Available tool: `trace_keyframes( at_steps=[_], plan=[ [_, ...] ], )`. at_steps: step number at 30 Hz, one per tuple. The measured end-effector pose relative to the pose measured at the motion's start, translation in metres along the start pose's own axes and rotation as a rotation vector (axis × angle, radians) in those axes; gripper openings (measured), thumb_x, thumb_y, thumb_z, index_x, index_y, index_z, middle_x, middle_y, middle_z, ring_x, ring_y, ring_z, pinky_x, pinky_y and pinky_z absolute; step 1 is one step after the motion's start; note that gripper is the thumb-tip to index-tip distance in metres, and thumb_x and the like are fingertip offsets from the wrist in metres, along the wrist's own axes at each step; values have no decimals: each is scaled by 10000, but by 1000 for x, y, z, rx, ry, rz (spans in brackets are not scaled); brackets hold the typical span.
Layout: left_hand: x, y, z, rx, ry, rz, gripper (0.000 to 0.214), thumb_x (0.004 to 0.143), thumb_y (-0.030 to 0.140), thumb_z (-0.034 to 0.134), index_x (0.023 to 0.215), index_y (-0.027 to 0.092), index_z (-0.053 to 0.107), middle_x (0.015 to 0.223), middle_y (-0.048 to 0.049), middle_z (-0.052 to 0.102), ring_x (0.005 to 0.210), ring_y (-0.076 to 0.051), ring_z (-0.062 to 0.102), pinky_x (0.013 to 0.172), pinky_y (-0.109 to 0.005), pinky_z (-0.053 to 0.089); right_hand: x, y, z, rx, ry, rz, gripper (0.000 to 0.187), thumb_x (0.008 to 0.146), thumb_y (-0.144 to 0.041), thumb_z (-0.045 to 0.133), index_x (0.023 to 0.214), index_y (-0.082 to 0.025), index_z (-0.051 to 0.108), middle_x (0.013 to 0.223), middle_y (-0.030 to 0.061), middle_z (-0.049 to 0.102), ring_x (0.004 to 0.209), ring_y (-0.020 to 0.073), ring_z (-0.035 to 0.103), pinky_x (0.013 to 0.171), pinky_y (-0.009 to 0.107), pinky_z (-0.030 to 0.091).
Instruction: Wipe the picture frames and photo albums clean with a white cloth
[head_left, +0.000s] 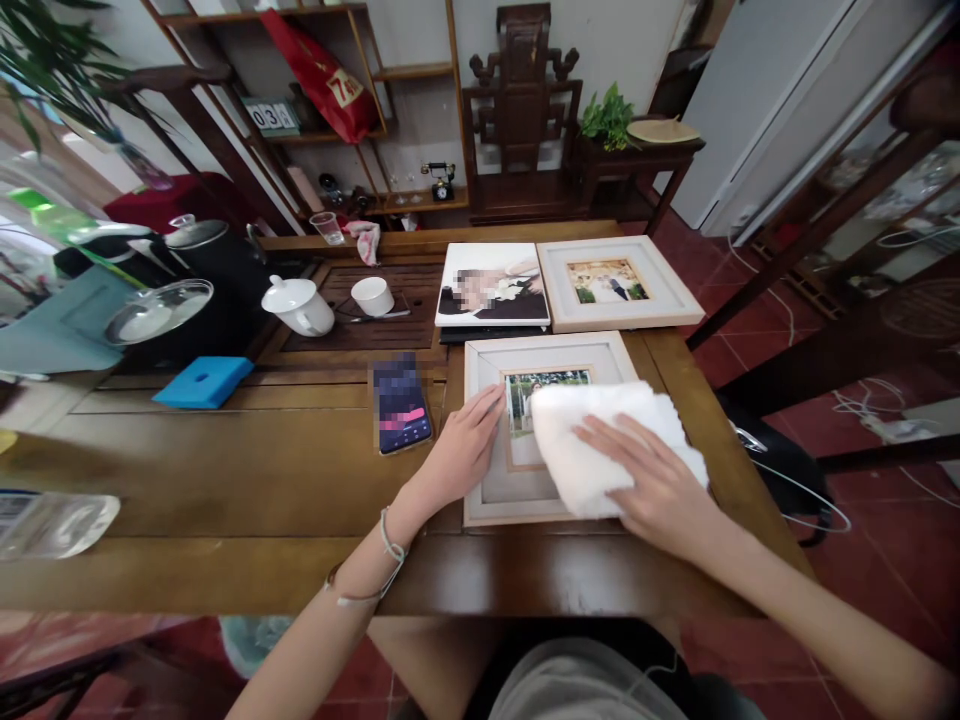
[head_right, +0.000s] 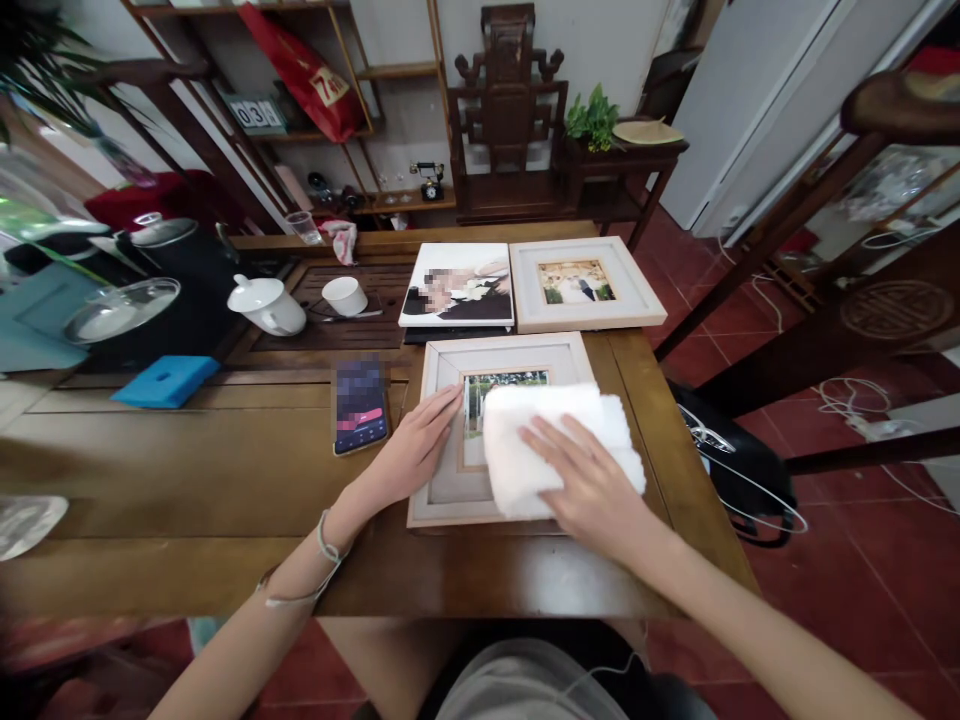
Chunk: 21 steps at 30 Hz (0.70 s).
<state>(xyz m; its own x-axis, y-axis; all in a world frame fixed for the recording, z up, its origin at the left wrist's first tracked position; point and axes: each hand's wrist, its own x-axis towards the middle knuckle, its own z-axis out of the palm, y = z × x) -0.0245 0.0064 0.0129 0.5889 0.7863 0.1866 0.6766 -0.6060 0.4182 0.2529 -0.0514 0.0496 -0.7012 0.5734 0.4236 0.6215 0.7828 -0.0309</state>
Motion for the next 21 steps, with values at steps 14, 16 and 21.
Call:
trace_keyframes(
  at_steps=[14, 16, 21],
  plan=[
    [3, 0, 1, -4, 20, -9, 476, 1008, 190, 301, 1482, 153, 327, 1555, -157, 357, 1462, -272, 304, 1138, -510, 371, 42, 13, 15, 77, -339, 159, 351, 664, 7, 585, 962, -81, 749, 1468, 241, 448, 1389, 412, 351, 1138, 603, 296],
    [3, 1, 1, -1, 20, -20, 474, 1011, 210, 312, 1482, 154, 328, 1556, -154, 356, 1461, -268, 307, 1143, -499, 367, 23, -20, 4, 175, -316, 108, 329, 661, -8, 572, 911, -117, 756, 1451, 220, 480, 1376, 378, 392, 1125, 583, 339],
    [3, 2, 0, 1, 8, -24, 483, 1017, 205, 286, 1498, 175, 303, 1567, -140, 343, 1467, -259, 294, 1148, -497, 354, -13, -71, -9, 181, -86, -7, 315, 777, -64, 493, 954, -135, 743, 1485, 119, 472, 1453, 276, 275, 1148, 469, 374]
  ],
)
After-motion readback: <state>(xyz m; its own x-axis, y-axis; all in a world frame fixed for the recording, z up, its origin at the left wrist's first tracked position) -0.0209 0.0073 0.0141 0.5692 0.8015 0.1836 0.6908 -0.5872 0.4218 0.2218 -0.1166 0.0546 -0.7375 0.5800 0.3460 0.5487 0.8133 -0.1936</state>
